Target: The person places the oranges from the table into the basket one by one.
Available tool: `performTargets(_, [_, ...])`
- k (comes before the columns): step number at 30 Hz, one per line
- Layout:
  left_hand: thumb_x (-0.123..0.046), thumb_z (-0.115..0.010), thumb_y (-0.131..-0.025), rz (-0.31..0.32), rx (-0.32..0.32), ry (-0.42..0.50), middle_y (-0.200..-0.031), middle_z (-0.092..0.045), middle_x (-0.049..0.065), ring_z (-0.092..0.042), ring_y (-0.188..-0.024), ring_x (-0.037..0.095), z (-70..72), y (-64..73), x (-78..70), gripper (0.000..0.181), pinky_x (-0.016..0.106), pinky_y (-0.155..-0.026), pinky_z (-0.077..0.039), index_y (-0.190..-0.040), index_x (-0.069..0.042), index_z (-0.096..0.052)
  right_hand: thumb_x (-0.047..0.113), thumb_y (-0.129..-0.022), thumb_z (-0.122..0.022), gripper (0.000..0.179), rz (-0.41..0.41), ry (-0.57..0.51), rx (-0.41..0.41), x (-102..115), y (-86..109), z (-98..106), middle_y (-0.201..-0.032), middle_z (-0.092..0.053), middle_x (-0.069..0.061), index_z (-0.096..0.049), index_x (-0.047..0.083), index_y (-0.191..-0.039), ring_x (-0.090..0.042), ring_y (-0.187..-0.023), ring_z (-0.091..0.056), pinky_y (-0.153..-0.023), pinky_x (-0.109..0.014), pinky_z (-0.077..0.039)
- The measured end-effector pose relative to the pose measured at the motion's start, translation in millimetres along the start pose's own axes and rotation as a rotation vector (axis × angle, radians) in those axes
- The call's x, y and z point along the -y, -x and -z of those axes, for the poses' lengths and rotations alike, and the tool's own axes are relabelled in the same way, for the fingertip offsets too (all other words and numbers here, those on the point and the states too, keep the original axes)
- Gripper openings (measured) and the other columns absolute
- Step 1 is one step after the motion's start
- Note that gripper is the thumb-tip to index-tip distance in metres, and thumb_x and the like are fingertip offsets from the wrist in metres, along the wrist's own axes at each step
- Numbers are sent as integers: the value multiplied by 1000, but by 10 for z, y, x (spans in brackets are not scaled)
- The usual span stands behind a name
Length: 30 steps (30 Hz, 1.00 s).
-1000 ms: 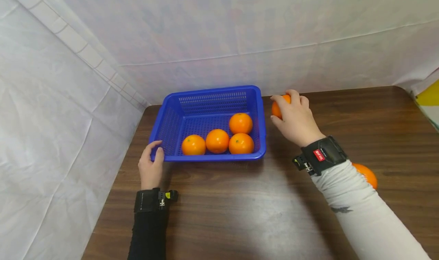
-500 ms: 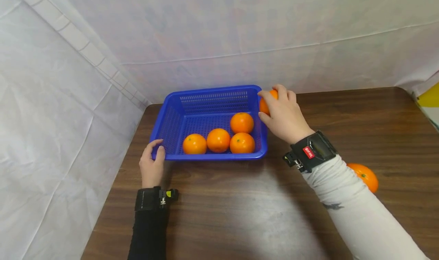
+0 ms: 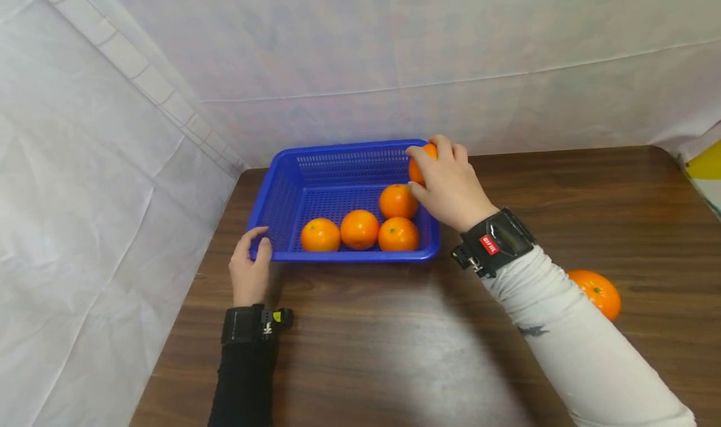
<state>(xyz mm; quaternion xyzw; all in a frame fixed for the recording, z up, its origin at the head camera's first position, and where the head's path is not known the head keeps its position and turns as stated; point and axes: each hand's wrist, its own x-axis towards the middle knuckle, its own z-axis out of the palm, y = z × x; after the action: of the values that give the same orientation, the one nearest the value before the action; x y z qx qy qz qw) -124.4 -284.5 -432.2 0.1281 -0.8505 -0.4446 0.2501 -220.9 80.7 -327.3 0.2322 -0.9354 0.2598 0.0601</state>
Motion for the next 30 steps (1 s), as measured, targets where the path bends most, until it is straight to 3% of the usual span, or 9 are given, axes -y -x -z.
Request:
performTargets(13, [-21, -60, -97, -1, 20, 6, -131, -64, 13, -57, -127, 29, -156, 65, -55, 29, 48, -112, -41, -123, -13, -68, 22, -96, -65, 54, 37, 29, 29, 37, -56, -25, -152, -30, -33, -47, 8, -145, -60, -134, -30, -106, -72, -33])
performTargets(20, [-20, -60, -97, 7, 20, 7, -132, -64, 13, -56, -129, 28, -163, 78, -84, 28, 47, -114, -39, -124, -14, -68, 22, -95, -66, 54, 52, 28, 39, 74, -100, -95, -151, -31, -32, -49, 8, -144, -60, -133, -31, -104, -72, -37])
performTargets(30, [-24, -59, -98, 27, 24, -8, -133, -63, 10, -55, -130, 26, -145, 105, -84, 29, 45, -114, -39, -124, -16, -67, 25, -95, -66, 52, 89, 27, 58, 152, -187, -206, -150, -34, -32, -51, 9, -143, -59, -135, -32, -110, -70, -32])
